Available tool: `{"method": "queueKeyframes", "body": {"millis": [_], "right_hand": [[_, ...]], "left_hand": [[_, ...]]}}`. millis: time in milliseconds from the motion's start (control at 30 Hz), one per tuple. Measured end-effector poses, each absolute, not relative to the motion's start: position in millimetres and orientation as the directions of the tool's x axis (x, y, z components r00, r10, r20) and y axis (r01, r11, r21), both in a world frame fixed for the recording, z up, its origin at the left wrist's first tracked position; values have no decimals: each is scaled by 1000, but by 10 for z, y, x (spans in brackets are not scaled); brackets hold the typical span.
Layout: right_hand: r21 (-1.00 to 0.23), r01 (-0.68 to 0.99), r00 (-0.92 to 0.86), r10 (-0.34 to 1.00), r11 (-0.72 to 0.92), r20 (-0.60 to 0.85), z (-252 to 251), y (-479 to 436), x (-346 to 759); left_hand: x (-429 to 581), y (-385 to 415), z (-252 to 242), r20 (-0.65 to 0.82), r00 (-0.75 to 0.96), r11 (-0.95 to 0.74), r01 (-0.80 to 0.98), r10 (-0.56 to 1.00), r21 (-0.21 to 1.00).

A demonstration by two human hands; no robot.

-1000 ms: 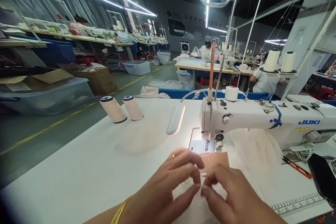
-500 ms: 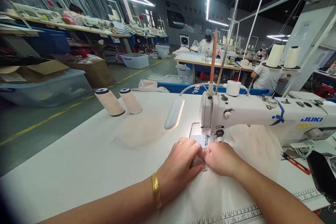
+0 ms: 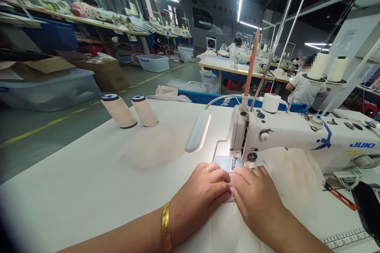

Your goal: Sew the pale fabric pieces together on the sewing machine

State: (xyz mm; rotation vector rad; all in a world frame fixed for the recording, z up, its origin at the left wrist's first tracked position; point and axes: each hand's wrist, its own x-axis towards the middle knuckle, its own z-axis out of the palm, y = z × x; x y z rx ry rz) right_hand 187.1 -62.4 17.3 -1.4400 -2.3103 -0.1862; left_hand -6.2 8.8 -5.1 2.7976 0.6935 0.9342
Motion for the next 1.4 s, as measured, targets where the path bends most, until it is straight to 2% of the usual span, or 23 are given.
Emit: {"method": "queueKeyframes", "body": {"millis": [67, 233, 433, 900, 1100, 1300, 1400], "right_hand": [[-127, 851, -421, 806, 510, 417, 104, -621, 1871], [-186, 863, -391, 855, 469, 341, 1, -519, 1919], [-218, 856, -380, 856, 469, 349, 11, -459, 1946], [-221, 887, -326, 888, 406, 325, -22, -428, 1996], [-162, 874, -363, 837, 458, 408, -72, -480, 2038], [-290, 798, -480, 848, 528, 224, 201, -667, 1997], [-296, 791, -489, 844, 536, 220, 207, -693, 2015]], "left_hand": [[-61, 86, -53, 531, 702, -879, 404, 475, 253], [-65, 70, -32, 490, 709, -861, 442, 507, 252], [-55, 67, -7, 437, 717, -839, 481, 543, 253], [-14, 79, -20, 442, 711, -835, 506, 546, 216], [-41, 94, -22, 436, 713, -836, 486, 548, 256], [-87, 141, -24, 519, 703, -874, 400, 486, 276], [-113, 163, -3, 504, 718, -877, 376, 479, 298]]}}
